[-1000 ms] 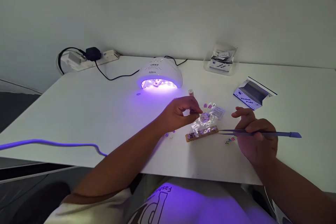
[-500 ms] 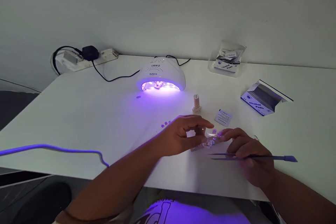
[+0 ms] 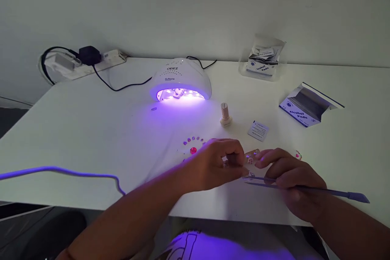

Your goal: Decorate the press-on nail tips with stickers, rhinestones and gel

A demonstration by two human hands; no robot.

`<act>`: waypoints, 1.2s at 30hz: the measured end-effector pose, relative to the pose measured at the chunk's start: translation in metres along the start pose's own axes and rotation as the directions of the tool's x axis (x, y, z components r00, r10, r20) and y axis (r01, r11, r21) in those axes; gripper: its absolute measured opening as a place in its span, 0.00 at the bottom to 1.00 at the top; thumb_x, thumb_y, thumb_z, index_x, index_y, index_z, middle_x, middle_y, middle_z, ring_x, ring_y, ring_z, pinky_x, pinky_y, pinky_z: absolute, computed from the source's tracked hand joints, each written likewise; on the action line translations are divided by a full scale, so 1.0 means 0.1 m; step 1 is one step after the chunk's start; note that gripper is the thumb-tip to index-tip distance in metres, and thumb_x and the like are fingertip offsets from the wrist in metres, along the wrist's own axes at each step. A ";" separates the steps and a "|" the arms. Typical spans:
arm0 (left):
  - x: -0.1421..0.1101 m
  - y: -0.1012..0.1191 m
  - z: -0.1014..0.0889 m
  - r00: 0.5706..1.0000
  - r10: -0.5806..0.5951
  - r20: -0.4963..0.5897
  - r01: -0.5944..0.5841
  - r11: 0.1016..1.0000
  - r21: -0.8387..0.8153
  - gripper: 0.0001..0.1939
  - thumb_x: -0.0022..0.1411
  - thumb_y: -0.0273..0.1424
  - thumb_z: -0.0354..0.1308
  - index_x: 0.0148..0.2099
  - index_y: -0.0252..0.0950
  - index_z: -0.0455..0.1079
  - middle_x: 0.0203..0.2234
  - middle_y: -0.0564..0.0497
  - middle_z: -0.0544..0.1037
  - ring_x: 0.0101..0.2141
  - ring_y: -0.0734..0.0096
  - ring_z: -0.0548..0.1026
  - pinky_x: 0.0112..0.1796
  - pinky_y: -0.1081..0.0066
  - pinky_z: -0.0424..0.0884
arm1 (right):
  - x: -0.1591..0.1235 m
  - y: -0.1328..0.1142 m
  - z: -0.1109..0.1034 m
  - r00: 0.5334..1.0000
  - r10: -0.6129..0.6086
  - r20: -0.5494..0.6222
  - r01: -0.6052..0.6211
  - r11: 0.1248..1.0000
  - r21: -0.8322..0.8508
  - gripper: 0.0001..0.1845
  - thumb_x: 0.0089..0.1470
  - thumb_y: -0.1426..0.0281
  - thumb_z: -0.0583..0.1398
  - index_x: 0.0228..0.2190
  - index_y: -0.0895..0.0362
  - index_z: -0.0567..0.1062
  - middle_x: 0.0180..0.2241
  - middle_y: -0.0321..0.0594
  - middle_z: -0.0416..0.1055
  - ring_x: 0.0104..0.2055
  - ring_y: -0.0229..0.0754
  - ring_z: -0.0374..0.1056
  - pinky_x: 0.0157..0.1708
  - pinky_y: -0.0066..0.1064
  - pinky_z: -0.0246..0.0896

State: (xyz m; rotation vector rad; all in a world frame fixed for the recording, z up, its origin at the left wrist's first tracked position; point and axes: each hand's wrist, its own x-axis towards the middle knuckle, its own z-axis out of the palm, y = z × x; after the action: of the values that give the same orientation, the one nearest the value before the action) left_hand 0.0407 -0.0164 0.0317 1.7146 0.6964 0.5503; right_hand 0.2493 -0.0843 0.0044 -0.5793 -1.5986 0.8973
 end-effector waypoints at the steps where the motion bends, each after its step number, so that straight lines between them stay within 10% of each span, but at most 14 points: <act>1: 0.00 -0.01 0.00 1.000 -0.010 0.003 0.010 1.000 -0.012 0.07 0.56 0.26 0.62 0.29 0.36 0.66 0.21 0.55 0.70 0.23 0.77 0.68 0.22 0.76 0.65 | 0.00 0.00 0.00 1.000 0.005 -0.022 -0.004 1.000 0.026 0.12 0.59 0.68 0.54 0.41 0.50 0.76 0.27 0.41 0.73 0.41 0.50 0.71 0.46 0.56 0.70; 11: -0.03 -0.05 0.00 0.989 0.132 -0.063 -0.137 0.987 -0.082 0.12 0.59 0.24 0.59 0.46 0.36 0.73 0.31 0.48 0.77 0.31 0.71 0.76 0.32 0.71 0.74 | -0.07 -0.01 -0.01 0.997 -0.017 -0.077 0.018 1.000 0.010 0.15 0.60 0.68 0.53 0.47 0.49 0.74 0.30 0.41 0.70 0.41 0.50 0.71 0.44 0.56 0.71; 28: -0.04 -0.04 0.06 0.996 0.079 -0.034 -0.081 0.995 -0.056 0.08 0.56 0.23 0.61 0.28 0.33 0.66 0.24 0.52 0.71 0.25 0.77 0.68 0.26 0.75 0.64 | -0.01 -0.06 0.00 0.999 -0.046 -0.026 0.049 0.992 0.115 0.17 0.60 0.71 0.53 0.49 0.53 0.73 0.34 0.40 0.70 0.42 0.46 0.71 0.48 0.50 0.69; 36: -0.05 -0.10 0.11 0.982 0.067 -0.176 -0.104 0.971 -0.214 0.05 0.59 0.23 0.59 0.38 0.35 0.67 0.26 0.55 0.69 0.27 0.79 0.67 0.27 0.78 0.67 | -0.08 -0.01 -0.03 0.998 -0.058 -0.018 0.059 0.997 0.051 0.16 0.59 0.73 0.54 0.48 0.55 0.73 0.35 0.42 0.70 0.44 0.48 0.70 0.48 0.53 0.67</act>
State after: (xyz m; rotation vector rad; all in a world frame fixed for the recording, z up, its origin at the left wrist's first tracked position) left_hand 0.0427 -0.0255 0.0198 1.5050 0.6544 0.8105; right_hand 0.2537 -0.0904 0.0003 -0.5002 -1.5651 0.8852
